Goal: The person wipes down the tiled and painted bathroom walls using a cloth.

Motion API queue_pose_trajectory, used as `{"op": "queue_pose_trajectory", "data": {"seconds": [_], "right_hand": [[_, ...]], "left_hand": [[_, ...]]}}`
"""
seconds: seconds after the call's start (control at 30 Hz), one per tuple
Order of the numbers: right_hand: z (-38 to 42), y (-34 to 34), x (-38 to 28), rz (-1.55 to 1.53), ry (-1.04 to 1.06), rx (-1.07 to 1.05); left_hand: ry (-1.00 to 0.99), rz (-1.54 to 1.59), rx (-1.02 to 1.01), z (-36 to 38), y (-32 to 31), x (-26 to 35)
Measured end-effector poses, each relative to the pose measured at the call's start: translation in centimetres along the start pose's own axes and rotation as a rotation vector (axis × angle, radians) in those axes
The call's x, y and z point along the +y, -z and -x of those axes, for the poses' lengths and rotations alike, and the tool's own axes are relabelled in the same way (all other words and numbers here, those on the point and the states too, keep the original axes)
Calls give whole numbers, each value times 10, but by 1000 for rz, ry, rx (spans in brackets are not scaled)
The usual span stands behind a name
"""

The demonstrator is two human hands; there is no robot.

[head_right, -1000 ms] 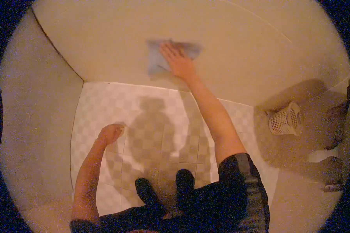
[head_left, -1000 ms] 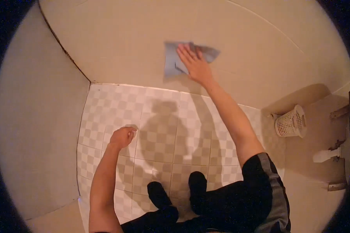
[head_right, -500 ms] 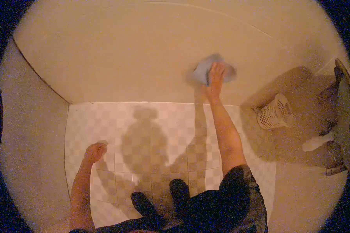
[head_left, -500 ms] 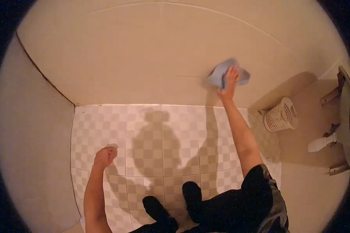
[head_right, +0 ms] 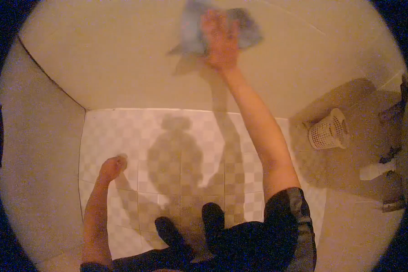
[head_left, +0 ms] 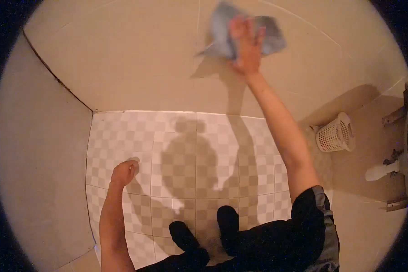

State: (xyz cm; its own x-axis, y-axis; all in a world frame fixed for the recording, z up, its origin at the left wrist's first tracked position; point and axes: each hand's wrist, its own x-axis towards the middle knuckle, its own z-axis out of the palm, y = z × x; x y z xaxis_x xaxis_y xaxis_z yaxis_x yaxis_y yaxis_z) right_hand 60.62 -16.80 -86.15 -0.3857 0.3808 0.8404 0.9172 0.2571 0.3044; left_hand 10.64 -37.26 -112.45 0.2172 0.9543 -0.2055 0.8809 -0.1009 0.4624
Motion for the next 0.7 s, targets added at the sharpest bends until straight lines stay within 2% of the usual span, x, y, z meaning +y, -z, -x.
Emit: {"op": "queue_pose_trajectory", "data": {"seconds": [0.03, 0.1, 0.17, 0.27, 0.33, 0.4, 0.47, 0.53, 0.6, 0.67, 0.7], "right_hand": [[9, -2, -20, 233, 58, -263], [42, -26, -45, -25, 239, -344], [70, -20, -57, -252, 288, -628], [130, -29, -41, -403, 317, -632], [160, -18, -11, -399, 266, -740], [169, -6, 30, -243, 240, -807], [168, -5, 56, 93, 304, -668], [144, -8, 54, -152, 133, -335], [124, -20, 40, -47, 101, -355], [88, -23, 4, -244, 86, -236], [78, -28, -12, -240, 147, -262]], "left_hand": [[-45, 4, 12, -3, -4, -2], [-81, 12, 21, -3, -3, 6], [-53, 40, 12, 1, 12, 37], [-36, 8, 20, -1, 15, 52], [-37, -5, 29, 0, 15, 61], [-40, -17, 37, -2, 9, 59], [-112, -59, 35, -8, 0, 54], [-112, -69, 27, -13, -2, 57], [-124, -81, 21, -14, -4, 69], [-56, -75, -49, -17, 6, 88], [-60, -73, -44, -20, 6, 92]]}}
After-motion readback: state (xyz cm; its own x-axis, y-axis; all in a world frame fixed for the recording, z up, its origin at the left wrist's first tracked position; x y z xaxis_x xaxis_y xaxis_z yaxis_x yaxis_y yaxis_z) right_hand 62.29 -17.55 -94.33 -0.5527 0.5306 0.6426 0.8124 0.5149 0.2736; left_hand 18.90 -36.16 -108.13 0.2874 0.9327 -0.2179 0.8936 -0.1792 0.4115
